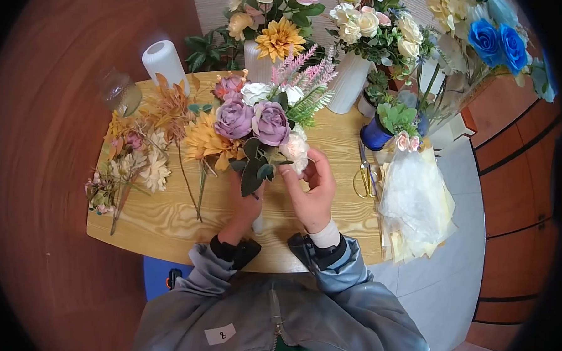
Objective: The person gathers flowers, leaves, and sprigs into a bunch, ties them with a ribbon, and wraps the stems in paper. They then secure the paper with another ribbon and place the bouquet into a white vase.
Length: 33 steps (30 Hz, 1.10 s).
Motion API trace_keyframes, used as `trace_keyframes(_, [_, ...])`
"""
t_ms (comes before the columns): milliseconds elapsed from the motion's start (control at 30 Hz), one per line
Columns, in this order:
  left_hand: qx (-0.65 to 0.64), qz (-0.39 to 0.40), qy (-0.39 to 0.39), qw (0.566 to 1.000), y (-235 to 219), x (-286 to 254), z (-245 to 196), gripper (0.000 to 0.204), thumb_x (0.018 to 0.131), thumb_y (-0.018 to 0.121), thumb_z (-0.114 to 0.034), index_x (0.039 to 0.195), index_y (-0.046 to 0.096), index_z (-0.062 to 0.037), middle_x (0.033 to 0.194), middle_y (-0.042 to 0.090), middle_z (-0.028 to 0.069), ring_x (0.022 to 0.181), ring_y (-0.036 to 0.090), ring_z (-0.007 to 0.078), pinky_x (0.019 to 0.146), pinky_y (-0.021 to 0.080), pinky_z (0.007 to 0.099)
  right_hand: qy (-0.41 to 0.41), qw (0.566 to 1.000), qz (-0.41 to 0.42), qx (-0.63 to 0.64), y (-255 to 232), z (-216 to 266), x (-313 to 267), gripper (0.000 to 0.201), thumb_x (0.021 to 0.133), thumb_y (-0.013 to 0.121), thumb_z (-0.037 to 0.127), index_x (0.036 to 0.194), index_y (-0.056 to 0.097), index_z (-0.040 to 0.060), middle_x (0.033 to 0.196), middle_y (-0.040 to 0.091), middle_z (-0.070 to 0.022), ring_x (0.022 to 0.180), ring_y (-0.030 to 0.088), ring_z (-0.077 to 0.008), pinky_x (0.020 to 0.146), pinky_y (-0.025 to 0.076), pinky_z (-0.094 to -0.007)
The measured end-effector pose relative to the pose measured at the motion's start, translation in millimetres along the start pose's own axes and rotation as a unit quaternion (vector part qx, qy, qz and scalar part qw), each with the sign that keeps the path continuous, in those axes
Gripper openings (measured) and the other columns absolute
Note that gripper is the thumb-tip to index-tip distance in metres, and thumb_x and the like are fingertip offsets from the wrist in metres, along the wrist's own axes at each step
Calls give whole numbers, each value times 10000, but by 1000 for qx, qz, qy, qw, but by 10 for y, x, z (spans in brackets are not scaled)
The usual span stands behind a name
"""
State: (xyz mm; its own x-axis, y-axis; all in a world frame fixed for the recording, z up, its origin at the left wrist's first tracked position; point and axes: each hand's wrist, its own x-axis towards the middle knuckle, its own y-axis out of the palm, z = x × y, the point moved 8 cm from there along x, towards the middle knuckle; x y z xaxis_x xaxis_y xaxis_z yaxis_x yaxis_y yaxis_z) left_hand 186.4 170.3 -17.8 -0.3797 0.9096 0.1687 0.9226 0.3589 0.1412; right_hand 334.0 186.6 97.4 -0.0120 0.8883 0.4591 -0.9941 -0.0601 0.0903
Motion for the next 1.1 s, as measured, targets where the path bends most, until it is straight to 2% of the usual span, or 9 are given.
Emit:
trace_keyframes(100, [55, 3, 43, 998, 16, 5, -29, 256, 829, 509, -88, 1062, 421, -28, 939, 490, 18, 824, 486, 113, 705, 413, 245, -2, 1000, -17, 12, -1, 83, -3, 330, 719, 622, -15, 1019, 489, 8, 947, 489, -47, 784, 490, -68, 615, 405, -185])
trace_keyframes(200, [-19, 36, -19, 999, 126, -1, -72, 269, 823, 516, -80, 1067, 419, -26, 923, 487, 21, 799, 476, 103, 679, 405, 232, 15, 999, -27, 29, -25, 40, 10, 299, 723, 608, -24, 994, 489, 10, 960, 480, -49, 796, 492, -75, 648, 400, -198])
trace_keyframes(267, [-80, -20, 7, 997, 132, -13, -227, 79, 829, 534, -111, 856, 505, -42, 619, 444, -41, 497, 370, 28, 438, 284, 186, 13, 998, -17, 51, -16, 42, 20, 313, 732, 600, -36, 1012, 469, 12, 953, 504, -46, 829, 495, -79, 676, 397, -201])
trace_keyframes(400, [-32, -26, 27, 999, 35, -10, -59, 68, 829, 530, -104, 846, 506, -43, 620, 444, -41, 492, 369, 28, 437, 281, 182, 60, 991, -29, 117, -20, 25, 17, 240, 725, 600, -32, 938, 501, 19, 931, 498, -40, 786, 489, -82, 665, 387, -201])
trace_keyframes(467, [86, 11, 63, 994, 2, -3, 7, 235, 811, 492, -21, 1039, 443, -7, 922, 500, 48, 776, 485, 127, 680, 410, 256, 39, 996, -34, 79, -98, -12, 38, 217, 729, 594, -34, 921, 509, 18, 919, 502, -41, 778, 486, -82, 664, 388, -201])
trace_keyframes(633, [49, 12, 53, 997, -10, -12, -82, 222, 812, 471, -22, 1031, 456, 9, 921, 518, 77, 804, 508, 161, 707, 417, 281, 16, 993, -94, 66, -296, 86, 92, 170, 728, 594, -41, 874, 531, 18, 902, 511, -57, 755, 477, -84, 662, 392, -206])
trace_keyframes(700, [0, 15, 15, 1000, 6, -22, -157, 212, 819, 465, -48, 1022, 465, 14, 921, 524, 84, 815, 514, 169, 714, 417, 287, -84, 992, -89, 11, -327, 368, 116, 186, 717, 605, -44, 874, 529, 21, 913, 514, -70, 749, 475, -90, 658, 394, -213])
trace_keyframes(833, [14, 27, 58, 998, -48, -40, -73, 254, 831, 452, -162, 997, 484, 27, 947, 544, 116, 843, 529, 187, 732, 418, 312, -173, 982, 22, -64, -173, 712, 169, 402, 642, 674, -17, 1015, 531, 31, 961, 501, -93, 718, 476, -120, 631, 396, -226])
trace_keyframes(1100, [115, -8, 177, 977, -297, 9, -12, 199, 805, 416, -121, 937, 488, 10, 862, 518, 144, 772, 510, 303, 671, 398, 373, -91, 980, 103, -141, -91, 719, 218, 606, 612, 658, -10, 1180, 454, 44, 1014, 500, -123, 810, 525, -202, 706, 424, -272])
